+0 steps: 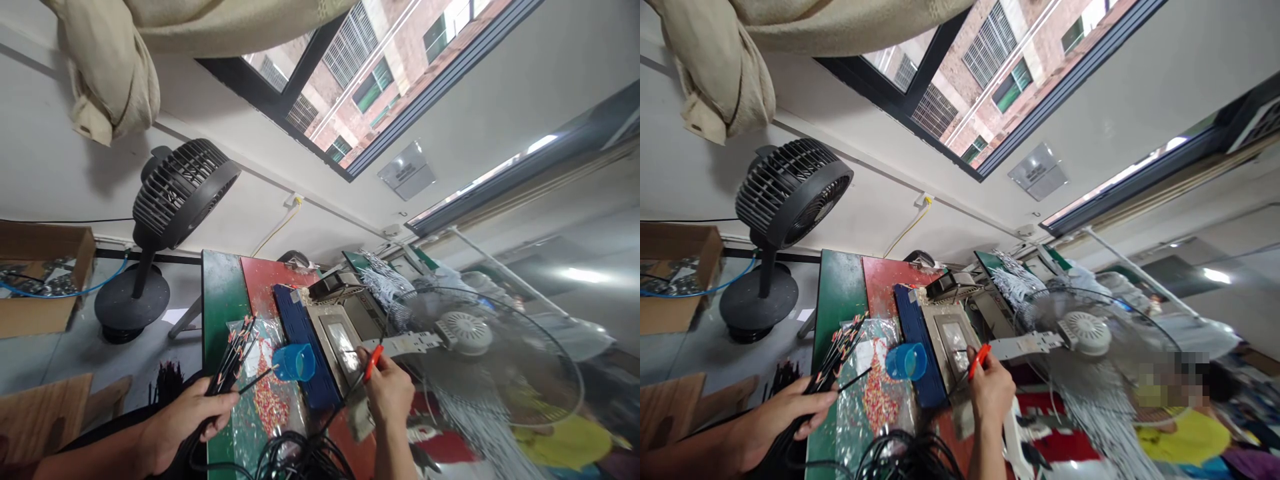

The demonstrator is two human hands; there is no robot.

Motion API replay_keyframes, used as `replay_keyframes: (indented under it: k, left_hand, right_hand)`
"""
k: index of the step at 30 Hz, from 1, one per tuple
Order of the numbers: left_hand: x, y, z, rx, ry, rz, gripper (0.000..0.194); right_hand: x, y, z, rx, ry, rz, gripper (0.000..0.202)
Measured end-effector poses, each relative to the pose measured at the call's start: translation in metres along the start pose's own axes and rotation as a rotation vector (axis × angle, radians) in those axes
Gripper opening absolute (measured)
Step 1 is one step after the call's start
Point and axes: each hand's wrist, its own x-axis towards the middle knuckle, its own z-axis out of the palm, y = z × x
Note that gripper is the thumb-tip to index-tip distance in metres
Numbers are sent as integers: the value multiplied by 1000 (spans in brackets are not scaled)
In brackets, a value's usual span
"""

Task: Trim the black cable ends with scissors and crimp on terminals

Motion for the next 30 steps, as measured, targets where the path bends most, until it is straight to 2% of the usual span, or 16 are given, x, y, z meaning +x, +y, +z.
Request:
replay_keyframes:
  k: [9,14,17,24,30]
  left_hand:
    - [-3,1,-1,9,-19,-2,39]
    - [3,-8,-2,-20,40,7,36]
    - [2,-7,-1,-17,37,21,37]
    - [-4,1,1,23,-43,37,41]
    - [-6,-1,0,-4,-34,46,34]
  right_hand:
    - [1,5,3,79,12,-19,50]
    - [-1,5,2,128,23,-19,57]
    - [-4,5,0,183,26,-21,60]
    - [-20,11,4,674,60,57,57]
    - [-51,5,9,956,101,109,45]
